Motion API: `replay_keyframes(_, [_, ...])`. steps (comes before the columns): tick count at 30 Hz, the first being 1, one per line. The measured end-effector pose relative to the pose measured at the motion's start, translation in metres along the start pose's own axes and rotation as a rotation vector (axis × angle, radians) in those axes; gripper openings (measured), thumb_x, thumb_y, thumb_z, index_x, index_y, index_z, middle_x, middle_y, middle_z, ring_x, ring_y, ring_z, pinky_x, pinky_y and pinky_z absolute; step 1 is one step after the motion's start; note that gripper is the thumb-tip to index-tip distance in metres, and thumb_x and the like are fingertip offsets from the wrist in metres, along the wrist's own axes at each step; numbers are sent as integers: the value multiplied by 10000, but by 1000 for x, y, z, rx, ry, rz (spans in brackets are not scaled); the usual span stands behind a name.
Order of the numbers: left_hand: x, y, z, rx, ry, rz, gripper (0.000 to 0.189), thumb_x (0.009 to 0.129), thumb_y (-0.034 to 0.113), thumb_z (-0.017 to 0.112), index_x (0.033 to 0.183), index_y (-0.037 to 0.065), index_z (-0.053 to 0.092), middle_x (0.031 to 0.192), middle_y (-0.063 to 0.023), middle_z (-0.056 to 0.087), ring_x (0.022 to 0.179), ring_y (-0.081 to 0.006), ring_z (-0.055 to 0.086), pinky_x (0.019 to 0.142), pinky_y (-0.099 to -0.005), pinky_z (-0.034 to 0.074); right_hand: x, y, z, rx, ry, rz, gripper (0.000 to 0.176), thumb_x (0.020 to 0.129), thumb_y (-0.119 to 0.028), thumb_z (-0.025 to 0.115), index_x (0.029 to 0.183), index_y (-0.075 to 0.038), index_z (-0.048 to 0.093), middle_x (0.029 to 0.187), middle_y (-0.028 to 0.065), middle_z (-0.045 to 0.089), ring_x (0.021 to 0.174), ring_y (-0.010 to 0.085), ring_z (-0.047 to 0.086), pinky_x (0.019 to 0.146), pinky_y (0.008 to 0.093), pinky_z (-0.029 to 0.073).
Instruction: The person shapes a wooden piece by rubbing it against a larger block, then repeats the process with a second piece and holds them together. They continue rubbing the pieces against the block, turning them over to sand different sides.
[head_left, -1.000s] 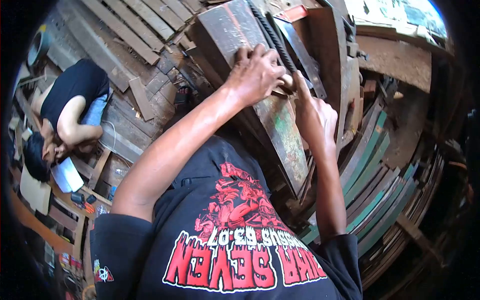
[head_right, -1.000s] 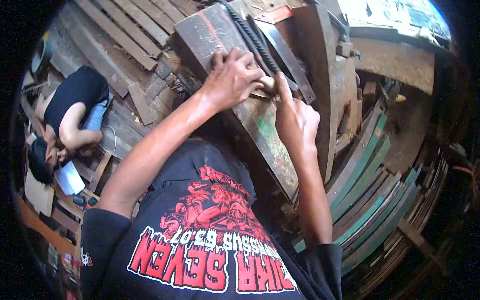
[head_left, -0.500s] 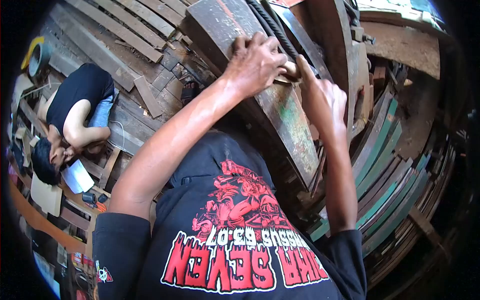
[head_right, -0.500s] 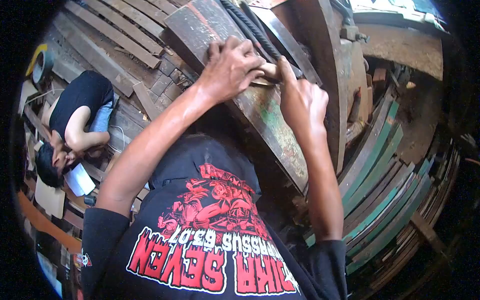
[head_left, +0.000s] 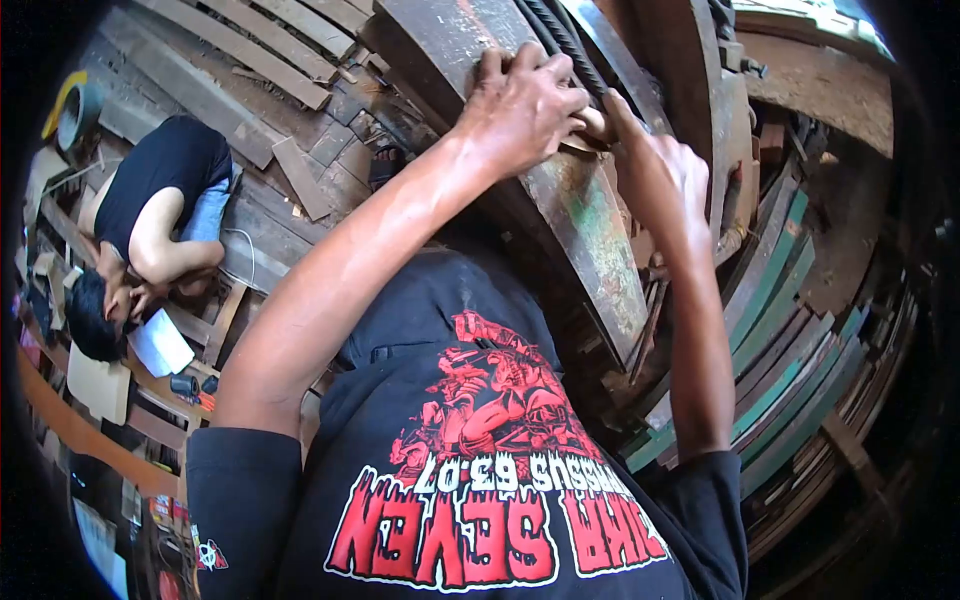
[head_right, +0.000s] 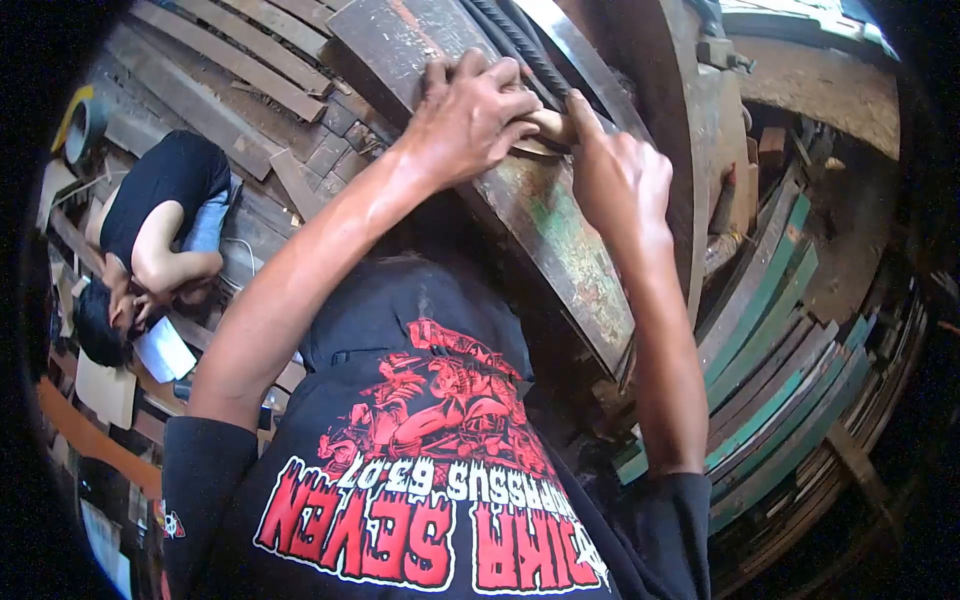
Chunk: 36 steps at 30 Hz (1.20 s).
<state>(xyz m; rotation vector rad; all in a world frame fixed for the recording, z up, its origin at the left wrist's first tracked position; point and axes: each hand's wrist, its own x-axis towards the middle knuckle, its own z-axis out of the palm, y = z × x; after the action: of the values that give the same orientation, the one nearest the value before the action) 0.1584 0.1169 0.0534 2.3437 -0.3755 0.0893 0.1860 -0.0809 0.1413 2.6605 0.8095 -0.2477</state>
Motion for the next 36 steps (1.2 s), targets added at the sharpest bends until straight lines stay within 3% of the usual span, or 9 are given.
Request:
replay_keyframes(5, [-6, -9, 10, 168, 97, 72, 169, 927, 314, 777, 1064, 215, 779, 1235, -46, 667, 1173, -271, 584, 965, -544, 429, -38, -28, -44, 33, -196, 135, 613, 973, -145, 617, 1571, -218, 505, 730, 177, 727, 634, 342, 733, 568, 468, 558])
replay_keyframes(14, [0, -8, 8, 121, 93, 97, 238, 919, 319, 775, 1135, 218, 773, 1162, -18, 682, 1131, -280, 586, 944, -511, 396, -53, -29, -40, 39, -281, 37, 580, 985, -271, 675, 1548, -234, 537, 778, 152, 745, 707, 340, 757, 632, 524, 564])
replay_keyframes(16, [-1, -6, 5, 137, 109, 101, 261, 941, 349, 750, 1157, 203, 769, 1131, -34, 676, 1121, -299, 577, 946, -511, 391, -67, -22, -72, 258, -398, 194, 580, 1004, -290, 660, 1559, -200, 515, 924, 206, 768, 830, 400, 757, 737, 546, 574])
replay_keyframes(19, [-4, 0, 4, 129, 126, 89, 278, 952, 354, 738, 1169, 185, 775, 1108, -67, 671, 1111, -323, 575, 986, -511, 389, -112, 9, -80, 760, -103, 410, 581, 1043, -327, 645, 1552, -98, 482, 1239, 296, 706, 1139, 448, 697, 980, 505, 539])
replay_keyframes(20, [-2, 1, 4, 135, 148, 92, 282, 952, 355, 738, 1171, 182, 777, 1103, -78, 671, 1107, -329, 575, 1001, -513, 387, -126, 21, -63, 981, 128, 325, 589, 1046, -310, 677, 1527, -28, 487, 1323, 234, 695, 1224, 343, 686, 1012, 433, 522])
replay_keyframes(22, [0, 9, -3, 91, 107, 50, 295, 941, 348, 755, 1180, 177, 779, 1098, -94, 666, 1106, -334, 574, 1013, -515, 391, -154, 35, -40, 1313, 157, 349, 590, 1053, -299, 695, 1509, 16, 492, 1341, 135, 650, 1235, 212, 620, 1003, 370, 510])
replay_keyframes(24, [0, 12, -8, 18, 97, 39, 308, 918, 322, 783, 1180, 160, 779, 1103, -93, 661, 1102, -341, 573, 1009, -504, 401, -173, 21, -40, 1603, 122, 567, 591, 1057, -333, 697, 1508, -1, 507, 1120, 34, 633, 983, 91, 575, 843, 280, 511])
replay_keyframes(27, [-9, 20, -13, -5, 98, 47, 335, 892, 272, 811, 1193, 131, 765, 1108, -99, 646, 1102, -343, 560, 1000, -488, 410, -193, 0, -29, 2009, 170, 612, 608, 1050, -378, 697, 1519, -38, 511, 853, -67, 524, 656, 17, 406, 544, 195, 310])
replay_keyframes(36, [-17, 73, -25, -6, 144, 51, 390, 880, 209, 828, 1241, 96, 736, 1232, -143, 622, 1214, -352, 531, 1072, -484, 398, -223, -37, 4, 2460, 289, 592, 482, 1125, -378, 548, 1472, -46, 507, 760, -45, 479, 570, 12, 314, 502, 183, 268])
